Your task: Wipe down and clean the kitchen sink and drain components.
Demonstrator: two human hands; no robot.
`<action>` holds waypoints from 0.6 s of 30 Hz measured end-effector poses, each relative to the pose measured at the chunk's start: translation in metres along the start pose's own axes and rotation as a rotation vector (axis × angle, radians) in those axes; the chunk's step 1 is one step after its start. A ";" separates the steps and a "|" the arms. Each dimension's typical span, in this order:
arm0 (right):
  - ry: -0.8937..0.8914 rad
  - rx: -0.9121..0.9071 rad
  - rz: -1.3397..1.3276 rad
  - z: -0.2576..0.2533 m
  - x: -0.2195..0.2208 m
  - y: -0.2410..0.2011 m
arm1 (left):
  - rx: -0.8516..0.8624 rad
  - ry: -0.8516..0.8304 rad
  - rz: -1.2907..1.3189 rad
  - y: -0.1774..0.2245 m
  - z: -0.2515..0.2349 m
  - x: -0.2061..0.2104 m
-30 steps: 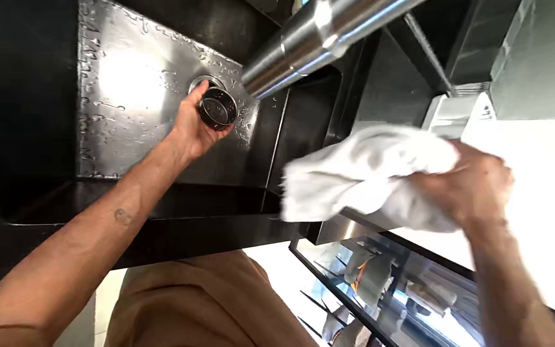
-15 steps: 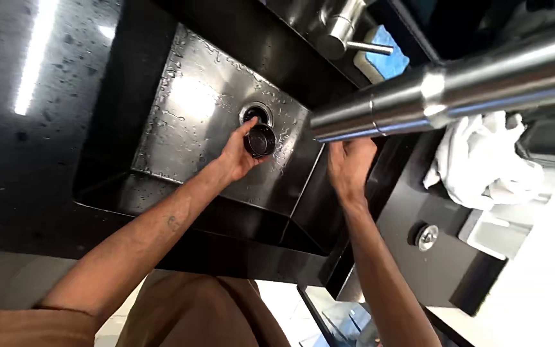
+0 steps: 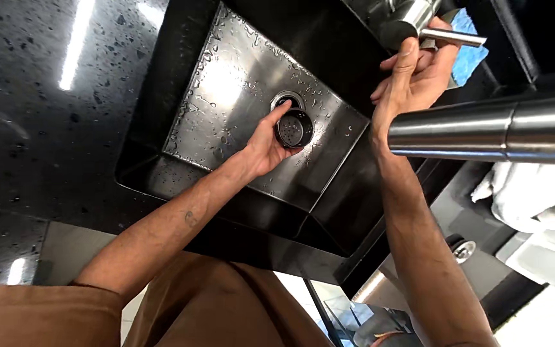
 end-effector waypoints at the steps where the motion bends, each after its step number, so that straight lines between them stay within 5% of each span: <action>1: 0.008 0.012 -0.056 -0.003 -0.002 0.001 | 0.003 -0.007 0.004 -0.001 0.001 0.001; 5: 0.145 0.072 -0.282 -0.016 0.006 -0.004 | 0.014 -0.025 0.002 0.003 0.004 0.002; 9: 0.102 -0.108 -0.192 -0.005 0.008 -0.005 | 0.006 -0.015 0.020 0.000 0.006 0.005; 13: 0.098 -0.089 -0.118 0.004 0.011 -0.007 | 0.000 0.009 0.049 0.000 0.007 0.004; 16: 0.028 0.077 0.056 0.043 0.010 -0.024 | -0.004 0.082 0.024 -0.002 0.004 -0.001; 18: -0.171 0.145 0.165 0.096 0.009 -0.034 | -0.040 0.185 0.008 -0.006 0.001 -0.009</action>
Point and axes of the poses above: each hand's wrist, its own z-axis away from the middle knuckle, its own x-axis out of the palm, y = z × x, the point moved 2 cm from there along -z, towards the middle knuckle, and after that the axes turned 4 degrees about -z, right-handed, at the moved point
